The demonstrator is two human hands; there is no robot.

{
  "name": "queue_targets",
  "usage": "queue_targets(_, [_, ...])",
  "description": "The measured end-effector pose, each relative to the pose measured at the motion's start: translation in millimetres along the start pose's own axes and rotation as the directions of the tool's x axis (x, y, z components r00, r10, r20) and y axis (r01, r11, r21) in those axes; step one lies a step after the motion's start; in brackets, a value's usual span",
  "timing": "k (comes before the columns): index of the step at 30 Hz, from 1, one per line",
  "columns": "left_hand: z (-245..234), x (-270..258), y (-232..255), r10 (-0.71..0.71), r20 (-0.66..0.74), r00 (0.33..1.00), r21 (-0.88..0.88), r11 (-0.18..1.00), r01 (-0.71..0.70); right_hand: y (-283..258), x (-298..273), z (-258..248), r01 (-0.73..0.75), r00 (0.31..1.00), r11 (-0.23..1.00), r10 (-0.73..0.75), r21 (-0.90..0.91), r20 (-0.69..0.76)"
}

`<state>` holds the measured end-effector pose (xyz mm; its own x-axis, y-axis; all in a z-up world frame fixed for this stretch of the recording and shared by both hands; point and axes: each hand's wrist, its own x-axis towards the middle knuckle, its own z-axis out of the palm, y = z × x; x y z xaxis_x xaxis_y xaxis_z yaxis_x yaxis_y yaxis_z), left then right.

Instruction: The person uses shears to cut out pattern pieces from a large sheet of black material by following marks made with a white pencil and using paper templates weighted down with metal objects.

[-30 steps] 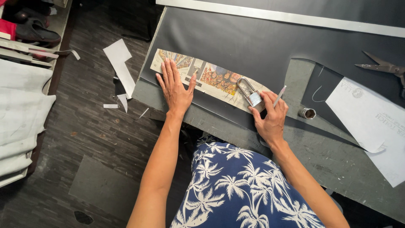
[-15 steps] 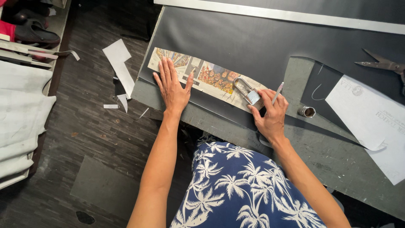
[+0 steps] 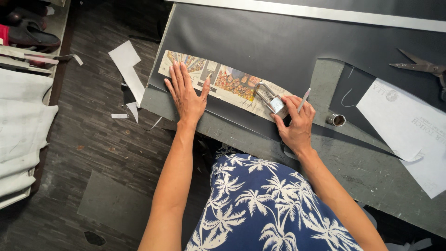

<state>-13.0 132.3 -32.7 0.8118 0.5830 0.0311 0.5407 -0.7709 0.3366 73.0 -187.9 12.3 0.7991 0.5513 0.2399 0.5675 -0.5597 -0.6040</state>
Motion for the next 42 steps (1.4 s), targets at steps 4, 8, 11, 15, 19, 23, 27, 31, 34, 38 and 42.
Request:
queue_targets(4, [0.8,0.0,-0.8,0.002,-0.006,1.000,-0.011,1.000,-0.002,-0.7,0.6,-0.5,0.001,1.000,1.000,-0.001,-0.008,-0.001])
queue_targets(8, [0.5,-1.3,-1.1,-0.008,-0.013,1.000,-0.017,1.000,0.008,-1.8,0.4,-10.3,-0.034,0.998,0.999,0.034,0.005,0.047])
queue_targets(11, [-1.0,-1.7,-1.4,-0.040,0.021,0.999,-0.004,0.999,0.040,5.1,-11.3,-37.5,-0.060,0.998,0.996,0.062,-0.068,0.028])
queue_targets(15, [-2.0,-1.8,-0.5,-0.060,0.024,0.998,0.006,0.998,0.060,28.4,-35.7,-76.5,-0.203,0.978,0.964,0.192,-0.173,-0.078])
queue_targets(19, [-3.6,-1.9,0.1,-0.052,0.027,0.998,0.005,0.999,0.052,48.6,-56.2,-93.9,-0.316,0.947,0.936,0.303,-0.157,-0.102])
queue_targets(23, [-7.2,-1.2,2.1,-0.030,0.018,0.999,0.009,1.000,0.030,52.0,-61.2,-91.9,-0.386,0.920,0.921,0.380,-0.056,-0.093])
queue_targets(27, [-10.5,-2.0,3.9,-0.032,0.015,0.999,-0.026,0.999,0.032,55.0,-54.0,-86.5,-0.347,0.933,0.937,0.342,-0.034,-0.108])
queue_targets(31, [-9.9,-1.1,3.5,-0.032,0.014,0.999,-0.018,0.999,0.032,51.4,-39.8,-79.2,-0.405,0.907,0.914,0.401,-0.009,-0.127])
queue_targets(34, [-10.6,0.2,0.9,-0.034,0.026,0.999,-0.016,0.999,0.034,31.9,-17.4,-69.2,-0.353,0.922,0.934,0.358,0.059,-0.144])
queue_targets(38, [-18.2,0.5,2.0,-0.041,0.038,0.998,-0.036,0.998,0.042,-16.3,34.4,-31.4,-0.240,0.965,0.948,0.256,0.210,-0.049])
queue_targets(42, [-30.6,5.6,-7.6,0.019,0.002,1.000,0.049,0.999,-0.019,-68.2,88.5,34.5,-0.074,0.991,0.954,0.039,0.289,0.127])
